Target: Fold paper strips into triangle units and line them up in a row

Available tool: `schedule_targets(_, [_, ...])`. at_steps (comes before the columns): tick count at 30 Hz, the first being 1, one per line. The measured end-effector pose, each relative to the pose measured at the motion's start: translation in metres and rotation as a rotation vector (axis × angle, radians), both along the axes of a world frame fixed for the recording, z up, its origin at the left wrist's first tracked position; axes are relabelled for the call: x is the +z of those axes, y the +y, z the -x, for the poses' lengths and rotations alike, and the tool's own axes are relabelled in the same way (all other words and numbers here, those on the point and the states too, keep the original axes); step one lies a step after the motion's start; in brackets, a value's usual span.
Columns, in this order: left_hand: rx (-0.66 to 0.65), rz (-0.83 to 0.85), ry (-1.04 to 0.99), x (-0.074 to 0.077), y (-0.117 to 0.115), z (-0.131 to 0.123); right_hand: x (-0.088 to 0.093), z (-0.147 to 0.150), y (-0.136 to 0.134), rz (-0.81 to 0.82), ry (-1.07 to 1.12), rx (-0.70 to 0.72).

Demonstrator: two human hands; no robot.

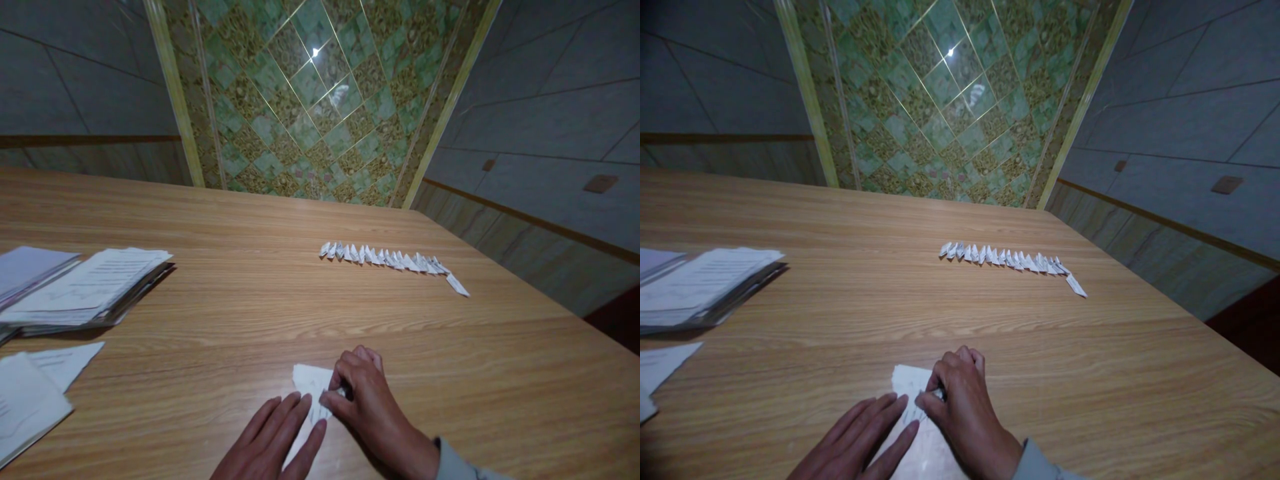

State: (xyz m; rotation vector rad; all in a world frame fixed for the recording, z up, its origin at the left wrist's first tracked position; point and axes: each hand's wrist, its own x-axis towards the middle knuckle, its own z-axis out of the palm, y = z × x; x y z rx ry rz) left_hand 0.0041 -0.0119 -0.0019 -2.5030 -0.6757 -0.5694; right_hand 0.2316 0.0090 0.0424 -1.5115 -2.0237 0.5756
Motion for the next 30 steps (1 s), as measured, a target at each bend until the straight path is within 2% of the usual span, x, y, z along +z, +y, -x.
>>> schedule_targets(8, [0.001, -0.024, 0.019, 0.009, 0.005, -0.003, 0.001, -0.017, 0.009, -0.05, -0.092, -0.089])
schedule_targets(11, [-0.003, -0.028, 0.001, 0.011, 0.005, -0.005, 0.004, -0.021, 0.007, -0.121, -0.127, -0.068])
schedule_targets(15, [-0.028, -0.042, -0.101, -0.001, 0.006, -0.005, 0.002, -0.008, -0.005, -0.173, -0.137, 0.077])
schedule_targets(18, [-0.056, 0.019, -0.166, -0.011, 0.01, -0.002, -0.001, 0.003, -0.011, -0.111, -0.167, 0.085])
schedule_targets(20, [-0.1, 0.154, -0.258, -0.01, 0.014, 0.001, 0.0, 0.006, -0.013, -0.072, -0.171, 0.062])
schedule_targets(22, [-0.116, 0.403, -0.313, 0.0, 0.02, 0.003, 0.001, 0.007, -0.014, -0.045, -0.162, 0.059])
schedule_targets(27, [0.114, 0.874, -0.379, 0.031, 0.041, -0.005, 0.006, 0.005, -0.015, 0.011, -0.16, 0.06])
schedule_targets(30, [0.164, 0.965, -0.357, 0.039, 0.052, -0.014, 0.009, 0.006, -0.016, 0.045, -0.16, 0.054])
